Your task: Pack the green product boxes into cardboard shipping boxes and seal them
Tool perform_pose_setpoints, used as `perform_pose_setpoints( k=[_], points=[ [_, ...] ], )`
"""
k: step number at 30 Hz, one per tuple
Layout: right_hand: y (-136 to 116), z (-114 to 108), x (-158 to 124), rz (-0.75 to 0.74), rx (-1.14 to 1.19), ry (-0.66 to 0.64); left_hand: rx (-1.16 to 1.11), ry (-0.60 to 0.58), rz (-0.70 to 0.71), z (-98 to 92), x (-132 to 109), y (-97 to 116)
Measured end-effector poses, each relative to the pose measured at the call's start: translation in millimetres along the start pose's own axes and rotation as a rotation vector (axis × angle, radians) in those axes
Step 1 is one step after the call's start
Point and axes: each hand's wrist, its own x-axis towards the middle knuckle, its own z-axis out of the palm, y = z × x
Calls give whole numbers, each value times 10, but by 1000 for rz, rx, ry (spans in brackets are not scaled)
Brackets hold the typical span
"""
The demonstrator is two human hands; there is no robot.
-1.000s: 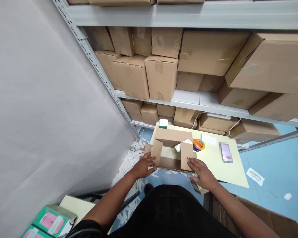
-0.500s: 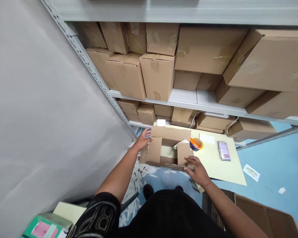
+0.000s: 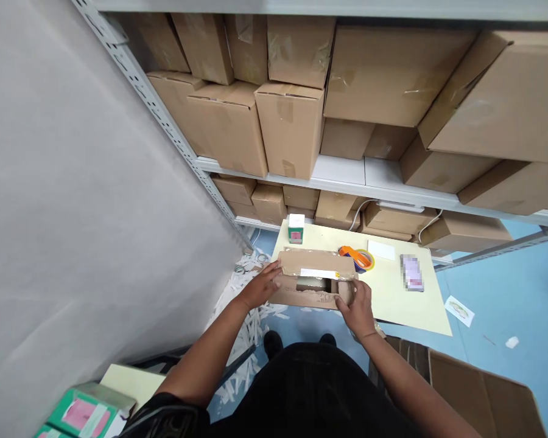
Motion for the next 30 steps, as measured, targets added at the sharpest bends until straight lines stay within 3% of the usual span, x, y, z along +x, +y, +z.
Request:
perform_pose_setpoints(
  k=[7,12,16,19,25,30],
  points=[
    [-32,10,83,-79,-142,-111,252,202,-112,443,-29,168],
    [-5,-127,174,-120,-166,-185,317,258,-117,520,52,213],
    [316,-299,417,33,-32,-132,393,219,-137,526,79,259],
    [689,-337,715,163,-166,-160,461,216,-130,563,106,323],
    [1199,-12,1181,174,-407,-543,527,138,-156,629,132,436],
    [1371,210,1301,219,-359,-556,517,157,-184,678,145,483]
  ],
)
